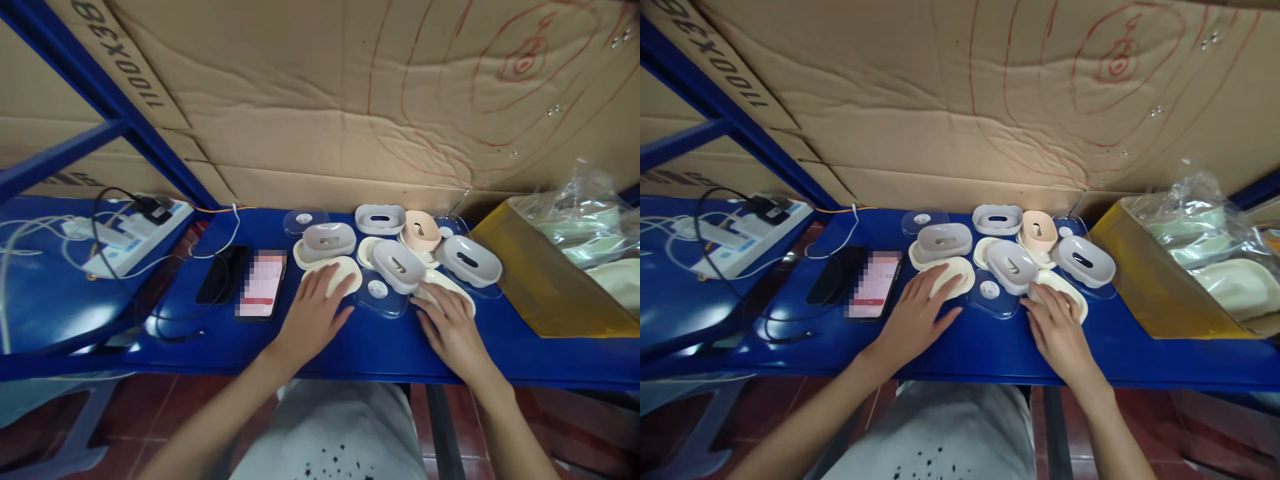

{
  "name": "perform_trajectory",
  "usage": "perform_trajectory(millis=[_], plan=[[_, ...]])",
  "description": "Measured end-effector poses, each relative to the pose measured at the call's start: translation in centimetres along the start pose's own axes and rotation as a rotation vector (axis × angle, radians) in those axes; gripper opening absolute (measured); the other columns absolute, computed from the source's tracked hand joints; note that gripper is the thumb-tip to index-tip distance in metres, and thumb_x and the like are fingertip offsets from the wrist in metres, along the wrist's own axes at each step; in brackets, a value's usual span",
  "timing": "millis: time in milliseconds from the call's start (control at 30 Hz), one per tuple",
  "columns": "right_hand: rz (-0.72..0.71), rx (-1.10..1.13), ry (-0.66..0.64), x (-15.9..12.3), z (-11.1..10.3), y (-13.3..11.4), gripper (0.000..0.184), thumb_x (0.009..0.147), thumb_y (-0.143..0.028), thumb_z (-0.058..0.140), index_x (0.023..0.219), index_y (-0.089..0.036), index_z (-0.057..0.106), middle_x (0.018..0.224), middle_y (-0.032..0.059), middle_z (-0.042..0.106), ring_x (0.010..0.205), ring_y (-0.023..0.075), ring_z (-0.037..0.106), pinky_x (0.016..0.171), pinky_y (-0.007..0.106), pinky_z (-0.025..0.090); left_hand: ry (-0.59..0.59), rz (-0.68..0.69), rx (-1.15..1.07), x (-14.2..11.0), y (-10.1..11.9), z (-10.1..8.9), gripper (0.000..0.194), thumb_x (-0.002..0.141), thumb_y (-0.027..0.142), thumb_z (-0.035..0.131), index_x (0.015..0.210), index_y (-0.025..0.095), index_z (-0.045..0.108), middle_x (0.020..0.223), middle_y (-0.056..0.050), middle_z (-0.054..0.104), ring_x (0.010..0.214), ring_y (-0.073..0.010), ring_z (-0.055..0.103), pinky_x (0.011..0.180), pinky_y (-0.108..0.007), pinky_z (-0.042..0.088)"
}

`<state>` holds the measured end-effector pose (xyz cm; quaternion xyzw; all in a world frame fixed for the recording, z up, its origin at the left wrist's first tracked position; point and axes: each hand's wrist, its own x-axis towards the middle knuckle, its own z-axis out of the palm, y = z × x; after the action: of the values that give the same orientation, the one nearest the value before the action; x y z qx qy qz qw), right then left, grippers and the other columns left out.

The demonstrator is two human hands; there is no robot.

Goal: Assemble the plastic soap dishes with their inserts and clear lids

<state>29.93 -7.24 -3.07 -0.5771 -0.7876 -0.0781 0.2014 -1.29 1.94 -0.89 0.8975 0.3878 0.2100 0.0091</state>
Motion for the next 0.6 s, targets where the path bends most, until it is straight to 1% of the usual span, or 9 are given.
perform_trajectory(millis=[67,133,233,333,433,533,600], plan=[[-0.082,0.046,-0.03,1.3,0.4,-2.2,0.035,0.106,-0.019,0.057,0.139,-0.025,0.067,0.156,0.0134,0.063,0.143,0.0334,0.059,0.116,0.055,0.046,0.013,-0.076,0.013,-2.0,-1.8,0.1,0.051,0.106,0.034,0.067,0.154,0.02,0.054,0.16,-0.021,0.051,0.146,-0.0415,0.054,0.115,-0.062,0.053],[-0.157,0.058,-0.077,2.6,0.6,-4.1,0.034,0.109,-0.022,0.056,0.141,-0.023,0.066,0.156,0.0128,0.063,0.142,0.0313,0.059,0.119,0.054,0.043,0.018,-0.106,0.004,-3.6,-3.0,0.4,0.04,0.107,0.032,0.064,0.145,0.02,0.06,0.156,-0.02,0.055,0.144,-0.0403,0.057,0.113,-0.061,0.055],[-0.187,0.025,-0.122,3.8,0.9,-5.6,0.036,0.111,-0.027,0.054,0.145,-0.023,0.064,0.156,0.0117,0.064,0.141,0.0306,0.06,0.122,0.055,0.04,0.023,-0.114,-0.049,-5.9,-3.3,0.5,0.026,0.108,0.029,0.061,0.132,0.022,0.066,0.149,-0.016,0.062,0.142,-0.0364,0.059,0.112,-0.057,0.057],[-0.124,-0.01,-0.113,3.9,1.1,-5.3,0.037,0.111,-0.03,0.055,0.146,-0.023,0.064,0.149,0.012,0.069,0.137,0.0317,0.063,0.119,0.056,0.04,0.026,-0.116,-0.104,-7.9,-2.5,-0.3,0.019,0.109,0.028,0.06,0.125,0.022,0.068,0.147,-0.014,0.064,0.141,-0.034,0.061,0.11,-0.054,0.059],[-0.035,-0.041,-0.065,3.2,1.0,-4.3,0.034,0.109,-0.029,0.057,0.142,-0.023,0.066,0.138,0.0117,0.075,0.13,0.0326,0.067,0.117,0.056,0.04,0.004,-0.101,-0.132,-9.5,-1.4,-1.0,0.015,0.108,0.026,0.06,0.12,0.022,0.069,0.146,-0.015,0.064,0.139,-0.0348,0.061,0.106,-0.055,0.06],[0.024,-0.033,0.017,2.7,0.6,-3.7,0.029,0.108,-0.027,0.059,0.135,-0.024,0.069,0.13,0.0103,0.077,0.121,0.0313,0.071,0.109,0.051,0.046,-0.013,-0.103,-0.155,-10.4,-0.5,-1.0,0.013,0.108,0.024,0.061,0.117,0.022,0.069,0.148,-0.016,0.061,0.136,-0.0359,0.061,0.101,-0.055,0.06],[0.068,-0.023,0.09,3.1,0.4,-3.6,0.027,0.107,-0.028,0.061,0.133,-0.025,0.069,0.13,0.0115,0.077,0.12,0.0315,0.071,0.104,0.047,0.049,-0.017,-0.099,-0.184,-10.4,0.2,-0.6,0.012,0.107,0.024,0.062,0.117,0.021,0.068,0.149,-0.017,0.059,0.135,-0.0359,0.06,0.101,-0.055,0.059]])
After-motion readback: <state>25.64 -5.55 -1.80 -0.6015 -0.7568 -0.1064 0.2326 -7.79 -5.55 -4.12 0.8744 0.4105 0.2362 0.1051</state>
